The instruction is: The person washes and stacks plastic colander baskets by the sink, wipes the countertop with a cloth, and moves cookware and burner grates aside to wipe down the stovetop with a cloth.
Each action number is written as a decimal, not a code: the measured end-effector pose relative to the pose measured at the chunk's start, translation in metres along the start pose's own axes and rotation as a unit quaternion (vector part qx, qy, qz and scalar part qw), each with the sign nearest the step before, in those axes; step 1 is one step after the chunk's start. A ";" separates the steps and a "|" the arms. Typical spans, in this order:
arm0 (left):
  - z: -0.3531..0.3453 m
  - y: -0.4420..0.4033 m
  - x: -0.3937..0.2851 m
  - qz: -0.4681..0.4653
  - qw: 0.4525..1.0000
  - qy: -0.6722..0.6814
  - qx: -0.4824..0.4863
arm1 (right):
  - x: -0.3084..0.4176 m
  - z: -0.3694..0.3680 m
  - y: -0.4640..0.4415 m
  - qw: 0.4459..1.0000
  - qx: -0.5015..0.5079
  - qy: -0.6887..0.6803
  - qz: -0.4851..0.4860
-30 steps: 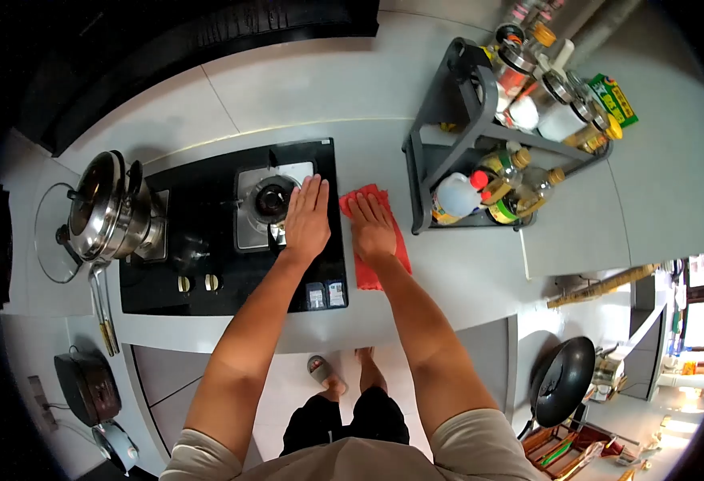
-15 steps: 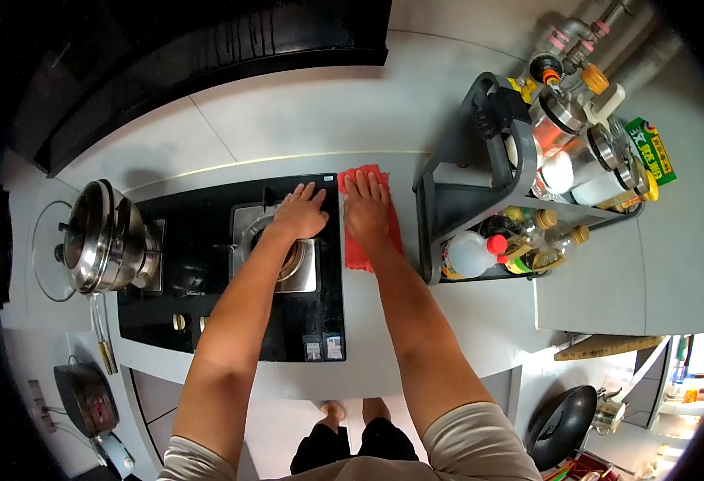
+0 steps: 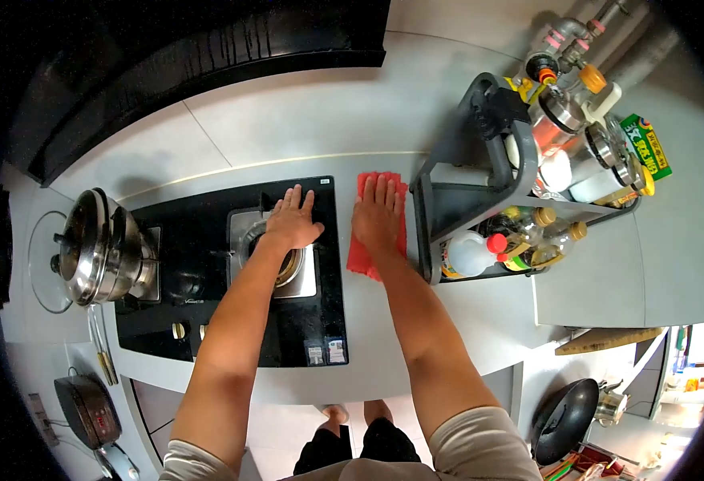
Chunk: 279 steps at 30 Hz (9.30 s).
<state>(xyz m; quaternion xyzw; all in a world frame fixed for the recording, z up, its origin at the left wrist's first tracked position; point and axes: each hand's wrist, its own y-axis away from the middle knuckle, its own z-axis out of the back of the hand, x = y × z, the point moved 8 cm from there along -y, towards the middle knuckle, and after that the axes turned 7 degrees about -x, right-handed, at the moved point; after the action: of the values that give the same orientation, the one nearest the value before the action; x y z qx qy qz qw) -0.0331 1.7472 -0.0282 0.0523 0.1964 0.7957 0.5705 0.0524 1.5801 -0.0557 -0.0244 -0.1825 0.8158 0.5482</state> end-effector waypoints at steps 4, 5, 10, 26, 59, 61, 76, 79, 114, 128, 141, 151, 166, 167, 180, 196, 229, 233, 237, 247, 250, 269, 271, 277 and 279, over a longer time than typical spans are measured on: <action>0.001 0.000 -0.001 -0.018 1.000 0.004 0.018 | 0.008 -0.024 -0.043 0.997 0.035 -0.035 0.060; 0.005 0.002 0.000 -0.019 1.000 0.003 0.022 | 0.016 -0.023 -0.047 0.993 0.042 -0.040 0.104; -0.001 -0.002 0.004 -0.033 0.999 0.004 0.029 | 0.024 -0.012 -0.003 0.969 0.066 -0.118 0.208; 0.007 0.000 0.006 -0.062 0.998 0.007 -0.009 | -0.007 -0.024 -0.057 0.999 -0.035 -0.004 -0.036; 0.006 0.036 0.006 -0.103 0.972 0.071 -0.199 | 0.004 0.033 0.101 0.938 0.041 -0.224 0.260; 0.006 0.054 0.003 -0.116 0.962 0.092 -0.231 | 0.003 0.047 0.131 0.934 0.047 -0.218 0.278; -0.004 0.129 0.006 -0.137 0.935 0.072 -0.319 | 0.006 0.061 0.111 0.863 0.001 -0.505 -0.017; 0.000 0.134 0.004 -0.150 0.923 0.067 -0.347 | 0.033 0.042 0.070 0.854 -0.001 -0.520 0.008; -0.011 0.115 0.033 -0.119 0.953 0.080 -0.266 | 0.056 0.011 0.069 0.885 0.111 -0.395 0.221; -0.027 0.225 0.139 0.108 0.868 0.307 -0.375 | 0.041 0.058 0.079 0.953 0.049 -0.286 0.094; -0.055 0.196 0.080 0.208 0.930 0.208 -0.221 | 0.027 0.058 0.146 0.943 0.090 -0.309 0.079; -0.029 0.204 0.079 0.182 0.921 0.180 -0.295 | 0.019 0.069 0.146 0.897 0.091 -0.432 -0.016; 0.001 0.281 0.078 0.103 0.876 0.243 -0.403 | 0.059 0.166 0.127 0.890 -0.006 -0.455 -0.020; -0.001 0.288 0.075 0.085 0.878 0.236 -0.408 | 0.056 0.176 0.137 0.893 -0.007 -0.450 -0.016; -0.079 0.329 -0.064 -0.210 0.898 0.237 -0.305 | -0.088 0.249 0.372 0.911 -0.152 -0.318 -0.216; -0.142 0.291 -0.268 -0.312 0.919 0.135 -0.197 | -0.243 0.250 0.480 0.882 -0.247 -0.222 -0.334; -0.077 0.291 -0.023 -0.134 0.919 0.163 -0.334 | 0.015 0.203 0.293 0.934 -0.068 -0.332 0.109; -0.087 0.292 0.020 -0.098 0.922 0.163 -0.337 | 0.038 0.134 0.249 0.944 -0.020 -0.301 0.133; -0.083 0.296 0.039 -0.083 0.913 0.190 -0.351 | 0.041 0.072 0.210 0.969 -0.035 -0.197 0.146; -0.085 0.293 0.049 -0.061 0.909 0.208 -0.357 | 0.059 0.077 0.244 0.962 -0.018 -0.163 0.217; -0.073 0.286 0.028 -0.123 0.899 0.206 -0.367 | 0.056 0.093 0.276 0.949 0.051 -0.205 0.233; -0.137 0.311 -0.006 -0.158 0.956 0.049 -0.244 | 0.057 0.122 0.354 0.982 0.026 -0.143 0.120; -0.143 0.328 -0.001 -0.158 0.953 0.050 -0.252 | 0.061 0.127 0.371 0.982 0.019 -0.151 0.116; -0.169 0.378 0.020 -0.169 0.950 0.033 -0.260 | 0.082 0.131 0.420 0.978 0.028 -0.147 0.146; -0.175 0.394 0.030 -0.159 0.955 0.056 -0.244 | 0.093 0.133 0.429 0.976 0.019 -0.144 0.164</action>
<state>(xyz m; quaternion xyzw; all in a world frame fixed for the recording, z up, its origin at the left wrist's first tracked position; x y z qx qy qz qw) -0.4468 1.6234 -0.0463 -0.1652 0.0343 0.7201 0.6731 -0.3968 1.4853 -0.0558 0.0745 -0.2378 0.8928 0.3753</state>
